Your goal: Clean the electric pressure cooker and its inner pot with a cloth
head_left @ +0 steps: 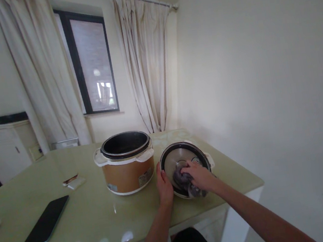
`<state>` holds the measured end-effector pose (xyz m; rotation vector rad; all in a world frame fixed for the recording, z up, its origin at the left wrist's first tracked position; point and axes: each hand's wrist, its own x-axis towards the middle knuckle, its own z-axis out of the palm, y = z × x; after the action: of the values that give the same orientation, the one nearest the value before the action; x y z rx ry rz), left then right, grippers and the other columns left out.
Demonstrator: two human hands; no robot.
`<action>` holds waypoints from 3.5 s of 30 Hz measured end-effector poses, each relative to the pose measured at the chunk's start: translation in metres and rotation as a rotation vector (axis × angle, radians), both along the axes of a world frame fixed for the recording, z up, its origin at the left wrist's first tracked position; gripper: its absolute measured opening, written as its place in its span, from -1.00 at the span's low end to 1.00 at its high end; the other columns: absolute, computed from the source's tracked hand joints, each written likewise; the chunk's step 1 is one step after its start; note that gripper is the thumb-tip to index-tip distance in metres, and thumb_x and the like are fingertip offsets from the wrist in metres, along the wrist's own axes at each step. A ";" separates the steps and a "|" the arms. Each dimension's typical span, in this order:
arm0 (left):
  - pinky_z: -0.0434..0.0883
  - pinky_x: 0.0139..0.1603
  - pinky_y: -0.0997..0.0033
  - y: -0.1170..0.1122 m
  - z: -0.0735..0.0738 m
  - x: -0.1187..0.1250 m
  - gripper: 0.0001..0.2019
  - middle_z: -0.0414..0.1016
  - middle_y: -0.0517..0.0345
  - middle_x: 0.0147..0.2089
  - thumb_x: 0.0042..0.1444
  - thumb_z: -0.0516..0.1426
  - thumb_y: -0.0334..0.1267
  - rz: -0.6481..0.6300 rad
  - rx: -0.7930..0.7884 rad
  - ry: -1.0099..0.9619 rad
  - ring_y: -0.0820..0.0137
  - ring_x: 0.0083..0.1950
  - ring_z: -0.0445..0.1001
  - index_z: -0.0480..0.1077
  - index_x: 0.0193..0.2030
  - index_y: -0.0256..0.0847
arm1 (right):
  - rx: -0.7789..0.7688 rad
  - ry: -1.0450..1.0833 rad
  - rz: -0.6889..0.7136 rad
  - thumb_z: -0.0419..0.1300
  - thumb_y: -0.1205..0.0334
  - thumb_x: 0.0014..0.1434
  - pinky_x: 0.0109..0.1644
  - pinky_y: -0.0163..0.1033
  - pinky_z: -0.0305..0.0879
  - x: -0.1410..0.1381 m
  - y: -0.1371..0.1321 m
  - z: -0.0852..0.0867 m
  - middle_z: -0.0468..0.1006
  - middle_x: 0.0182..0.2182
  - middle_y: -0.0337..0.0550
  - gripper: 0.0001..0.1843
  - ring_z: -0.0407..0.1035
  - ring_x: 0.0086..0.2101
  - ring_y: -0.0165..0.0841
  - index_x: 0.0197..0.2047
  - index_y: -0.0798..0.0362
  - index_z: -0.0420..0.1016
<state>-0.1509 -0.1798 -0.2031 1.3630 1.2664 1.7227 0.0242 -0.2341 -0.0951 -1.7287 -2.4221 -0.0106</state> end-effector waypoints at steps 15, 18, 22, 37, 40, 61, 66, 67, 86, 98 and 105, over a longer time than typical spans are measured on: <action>0.20 0.56 0.18 0.004 -0.012 -0.003 -0.47 0.39 -0.09 0.47 0.43 -0.08 -0.27 0.014 0.016 0.023 0.28 0.53 0.29 0.24 0.49 -0.20 | 0.149 0.241 -0.179 0.28 0.30 0.18 0.16 -0.16 0.34 -0.072 0.028 -0.021 0.34 0.21 -0.01 -0.39 0.39 0.12 -0.15 0.30 -0.12 0.40; 0.21 0.55 0.15 0.004 -0.011 -0.003 -0.48 0.38 -0.09 0.47 0.42 -0.06 -0.26 0.031 0.021 0.027 0.24 0.53 0.29 0.27 0.47 -0.19 | 0.026 0.278 -0.020 0.25 0.41 0.10 0.17 -0.19 0.32 -0.048 0.012 -0.028 0.36 0.14 -0.07 -0.39 0.42 0.06 -0.22 0.23 -0.12 0.49; 0.22 0.55 0.11 0.003 -0.008 -0.002 -0.48 0.39 -0.12 0.47 0.43 -0.06 -0.25 0.027 0.033 0.042 0.22 0.52 0.30 0.27 0.47 -0.21 | -0.044 0.131 0.065 0.22 0.50 0.06 0.10 -0.20 0.34 -0.006 0.002 -0.014 0.39 0.06 -0.11 -0.42 0.42 0.02 -0.23 0.12 -0.14 0.58; 0.20 0.56 0.13 -0.001 -0.006 -0.003 -0.48 0.38 -0.07 0.48 0.46 -0.07 -0.19 -0.004 0.052 0.066 0.25 0.52 0.30 0.24 0.50 -0.15 | 0.222 0.152 -0.249 0.29 0.18 0.23 0.10 -0.16 0.39 -0.067 0.038 0.001 0.34 0.19 0.01 -0.47 0.38 0.12 -0.13 0.26 -0.10 0.41; 0.21 0.55 0.12 -0.001 -0.006 -0.004 -0.48 0.37 -0.09 0.48 0.44 -0.07 -0.23 -0.007 0.049 0.044 0.24 0.50 0.32 0.25 0.49 -0.17 | 0.130 0.192 -0.114 0.27 0.24 0.19 0.12 -0.16 0.37 -0.064 0.022 -0.013 0.36 0.14 -0.03 -0.47 0.44 0.03 -0.19 0.24 -0.10 0.47; 0.15 0.59 0.10 -0.004 -0.004 -0.003 -0.47 0.30 -0.07 0.53 0.45 -0.08 -0.20 -0.026 0.051 0.045 0.23 0.56 0.23 0.21 0.51 -0.15 | 0.253 0.080 -0.320 0.26 0.18 0.27 0.05 -0.12 0.41 -0.056 0.044 0.015 0.33 0.21 0.10 -0.49 0.33 0.18 -0.05 0.27 -0.02 0.36; 0.18 0.57 0.08 -0.004 -0.006 -0.002 -0.45 0.32 -0.11 0.51 0.41 -0.06 -0.26 -0.022 0.027 0.013 0.22 0.54 0.26 0.21 0.51 -0.18 | 0.109 0.131 -0.116 0.28 0.18 0.22 0.17 -0.12 0.35 -0.061 0.018 -0.011 0.37 0.19 0.04 -0.43 0.42 0.10 -0.12 0.29 -0.06 0.41; 0.19 0.57 0.07 -0.004 -0.006 -0.002 -0.45 0.31 -0.11 0.51 0.41 -0.06 -0.27 -0.026 0.030 0.011 0.22 0.54 0.26 0.20 0.51 -0.18 | 0.095 0.141 -0.084 0.29 0.16 0.21 0.22 -0.11 0.32 -0.056 0.011 -0.014 0.37 0.18 0.04 -0.42 0.41 0.11 -0.12 0.30 -0.07 0.43; 0.07 0.62 0.09 -0.003 -0.007 0.000 -0.47 0.28 -0.08 0.54 0.45 -0.08 -0.21 -0.059 0.064 0.029 0.24 0.58 0.17 0.20 0.51 -0.20 | 0.230 -0.043 -0.412 0.15 0.39 0.31 0.07 0.02 0.41 -0.002 0.035 0.022 0.36 0.20 0.14 -0.42 0.33 0.15 0.05 0.36 -0.11 0.36; 0.13 0.59 0.09 -0.004 -0.005 0.000 -0.46 0.28 -0.14 0.53 0.49 -0.09 -0.08 -0.082 0.050 -0.012 0.21 0.56 0.22 0.21 0.50 -0.20 | 0.112 0.126 -0.088 0.44 0.13 0.03 0.29 0.07 0.18 -0.041 0.017 -0.022 0.34 0.24 0.05 -0.17 0.25 0.22 0.05 0.37 -0.13 0.35; 0.12 0.59 0.10 -0.008 -0.001 0.001 -0.45 0.29 -0.11 0.53 0.50 -0.11 -0.04 -0.081 0.039 0.014 0.23 0.57 0.21 0.22 0.51 -0.18 | 0.071 -0.148 -0.128 0.29 0.45 0.14 0.10 -0.01 0.37 -0.016 -0.011 -0.008 0.33 0.27 0.01 -0.29 0.30 0.20 0.02 0.31 -0.28 0.41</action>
<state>-0.1499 -0.1880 -0.2044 1.4310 1.1740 1.6932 0.0082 -0.2454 -0.1033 -1.9104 -2.3725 -0.2466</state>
